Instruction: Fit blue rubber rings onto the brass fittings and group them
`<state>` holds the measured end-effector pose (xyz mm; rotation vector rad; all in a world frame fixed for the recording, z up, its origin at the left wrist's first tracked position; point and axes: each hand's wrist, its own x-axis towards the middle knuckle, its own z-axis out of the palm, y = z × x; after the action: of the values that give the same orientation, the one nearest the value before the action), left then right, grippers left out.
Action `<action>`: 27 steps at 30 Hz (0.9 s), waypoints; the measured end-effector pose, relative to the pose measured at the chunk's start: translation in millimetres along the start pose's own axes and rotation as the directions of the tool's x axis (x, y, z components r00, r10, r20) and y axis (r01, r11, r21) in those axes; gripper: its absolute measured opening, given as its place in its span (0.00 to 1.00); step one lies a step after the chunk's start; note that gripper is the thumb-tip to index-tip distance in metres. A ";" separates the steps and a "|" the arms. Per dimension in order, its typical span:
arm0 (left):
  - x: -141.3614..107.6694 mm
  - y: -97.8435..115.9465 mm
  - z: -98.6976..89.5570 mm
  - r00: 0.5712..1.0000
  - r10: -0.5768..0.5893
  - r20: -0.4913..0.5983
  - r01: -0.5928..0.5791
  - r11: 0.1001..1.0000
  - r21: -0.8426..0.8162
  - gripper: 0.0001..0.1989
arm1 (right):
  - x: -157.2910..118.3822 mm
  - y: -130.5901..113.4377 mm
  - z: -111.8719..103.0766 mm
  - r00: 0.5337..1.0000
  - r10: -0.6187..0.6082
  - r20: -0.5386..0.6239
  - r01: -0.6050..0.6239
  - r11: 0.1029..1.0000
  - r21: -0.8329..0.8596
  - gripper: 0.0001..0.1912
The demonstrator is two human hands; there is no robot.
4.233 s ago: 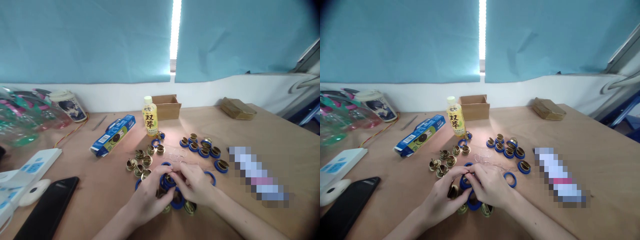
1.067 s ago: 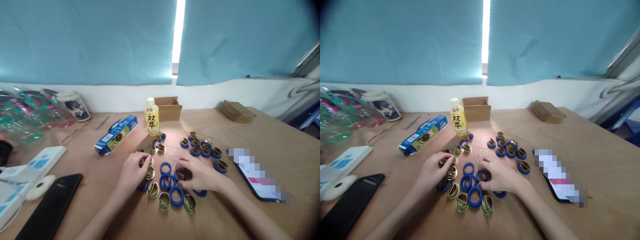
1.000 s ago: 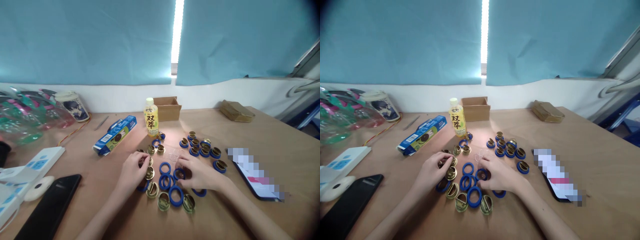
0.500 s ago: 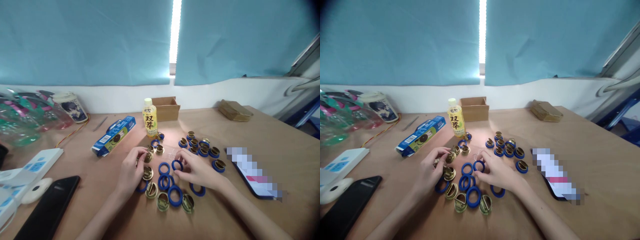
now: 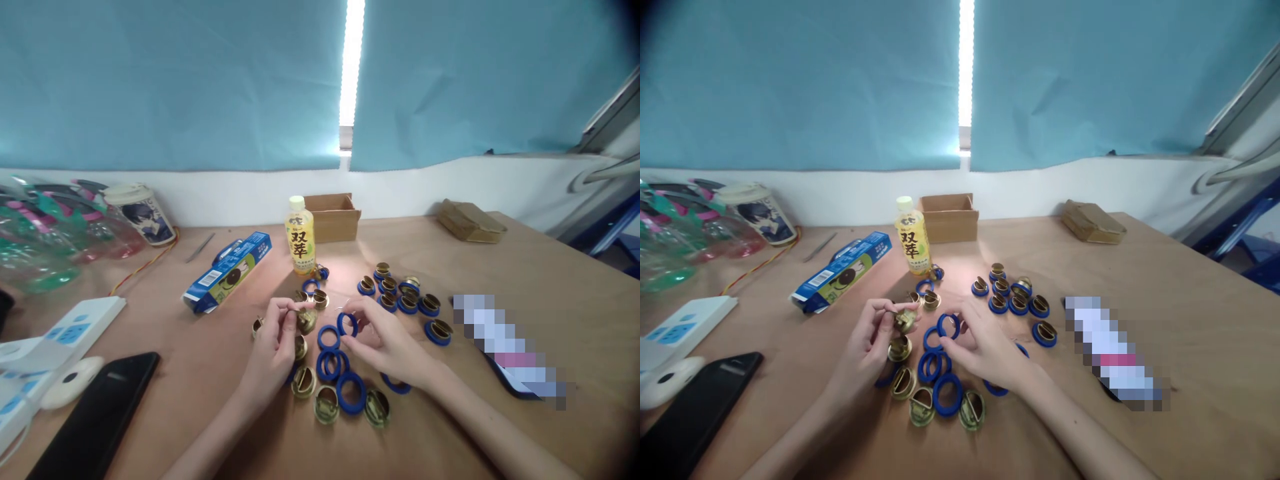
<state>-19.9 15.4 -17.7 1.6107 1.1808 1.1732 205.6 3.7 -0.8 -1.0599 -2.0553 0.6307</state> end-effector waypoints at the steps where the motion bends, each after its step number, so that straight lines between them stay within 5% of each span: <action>1: -1.1 1.5 1.2 1.000 0.007 0.011 -0.007 1.000 -0.002 0.06 | 0.0 -0.9 1.7 1.000 -0.014 -0.018 0.014 1.000 0.009 0.16; 9: -7.2 6.7 8.7 0.988 0.068 0.138 -0.069 0.998 0.008 0.08 | -3.2 -5.1 13.6 0.989 -0.063 -0.137 0.068 0.997 0.035 0.20; 16: -10.6 7.6 13.3 0.987 0.024 0.160 -0.013 0.998 -0.068 0.06 | -7.9 -4.9 18.7 0.982 -0.172 -0.075 0.169 0.984 -0.049 0.23; 27: -7.2 4.9 15.5 0.973 -0.046 0.226 0.089 0.979 -0.184 0.04 | -6.1 -8.9 17.5 0.990 -0.140 0.007 0.140 0.986 -0.085 0.19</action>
<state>-4.8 6.1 -18.4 1.4980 0.9421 1.0033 190.1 -7.8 -7.8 -0.9521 -2.1524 0.4764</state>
